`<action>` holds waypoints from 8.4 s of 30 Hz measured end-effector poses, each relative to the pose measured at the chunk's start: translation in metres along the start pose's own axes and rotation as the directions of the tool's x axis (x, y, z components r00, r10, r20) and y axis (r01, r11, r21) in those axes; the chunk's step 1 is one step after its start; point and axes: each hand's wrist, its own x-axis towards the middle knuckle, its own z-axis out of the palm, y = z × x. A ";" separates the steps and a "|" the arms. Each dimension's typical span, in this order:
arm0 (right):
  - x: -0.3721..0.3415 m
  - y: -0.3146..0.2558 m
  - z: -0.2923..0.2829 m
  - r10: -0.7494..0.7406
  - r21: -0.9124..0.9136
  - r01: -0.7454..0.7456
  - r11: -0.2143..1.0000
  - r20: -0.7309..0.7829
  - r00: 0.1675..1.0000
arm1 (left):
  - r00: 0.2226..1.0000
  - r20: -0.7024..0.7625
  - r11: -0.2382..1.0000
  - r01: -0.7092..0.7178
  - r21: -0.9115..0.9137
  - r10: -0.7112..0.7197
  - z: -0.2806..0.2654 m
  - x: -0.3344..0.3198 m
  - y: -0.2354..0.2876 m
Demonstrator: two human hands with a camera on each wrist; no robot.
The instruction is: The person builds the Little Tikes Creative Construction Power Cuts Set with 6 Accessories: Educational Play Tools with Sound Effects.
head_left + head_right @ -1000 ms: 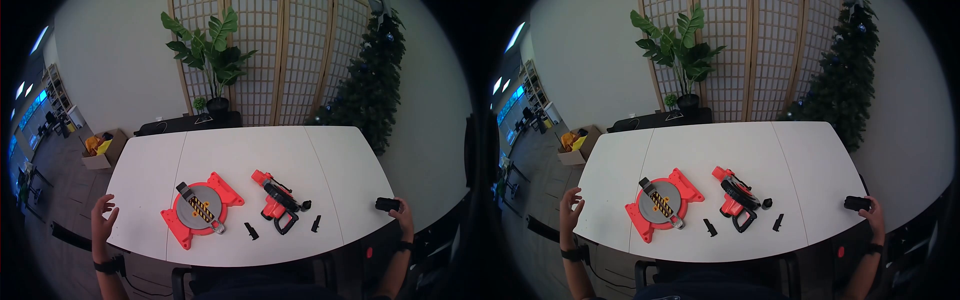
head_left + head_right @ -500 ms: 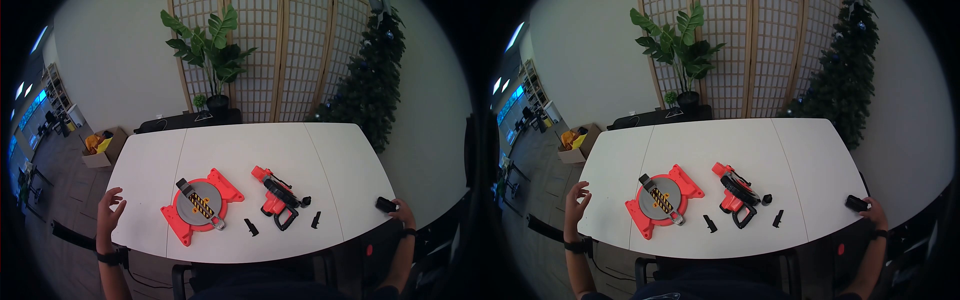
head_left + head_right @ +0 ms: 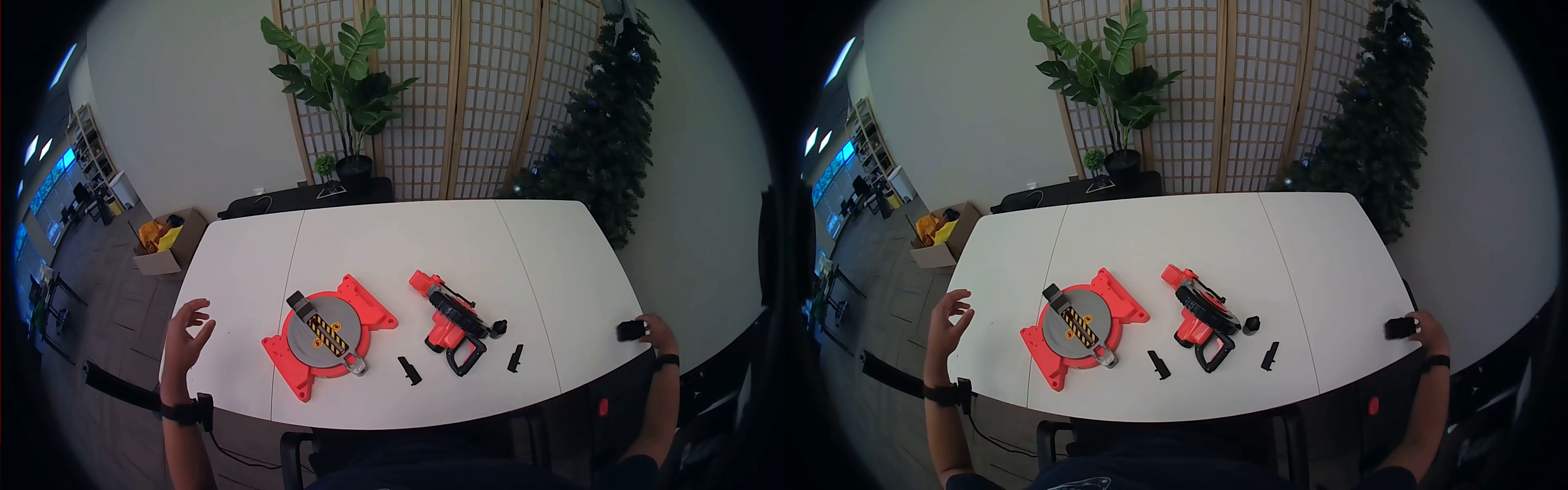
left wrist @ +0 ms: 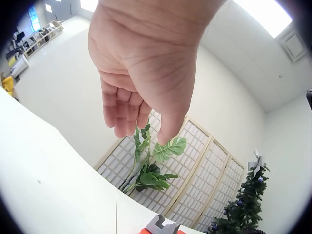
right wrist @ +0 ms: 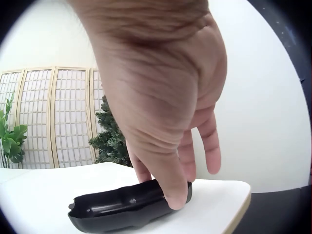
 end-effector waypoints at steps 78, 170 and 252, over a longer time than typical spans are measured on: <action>0.038 -0.491 0.048 -0.559 0.183 0.532 0.826 0.155 0.815 | 0.867 0.497 0.989 -0.102 0.109 0.035 0.129 0.055 0.057; 0.007 -0.430 0.070 -0.322 0.028 0.322 0.946 0.159 0.933 | 0.831 0.551 0.884 -0.313 0.346 0.078 0.130 -0.048 0.046; -0.005 -0.577 0.078 -0.398 0.963 -0.133 0.235 0.220 0.891 | 0.748 0.562 0.936 -0.293 -0.196 0.352 0.127 0.011 0.144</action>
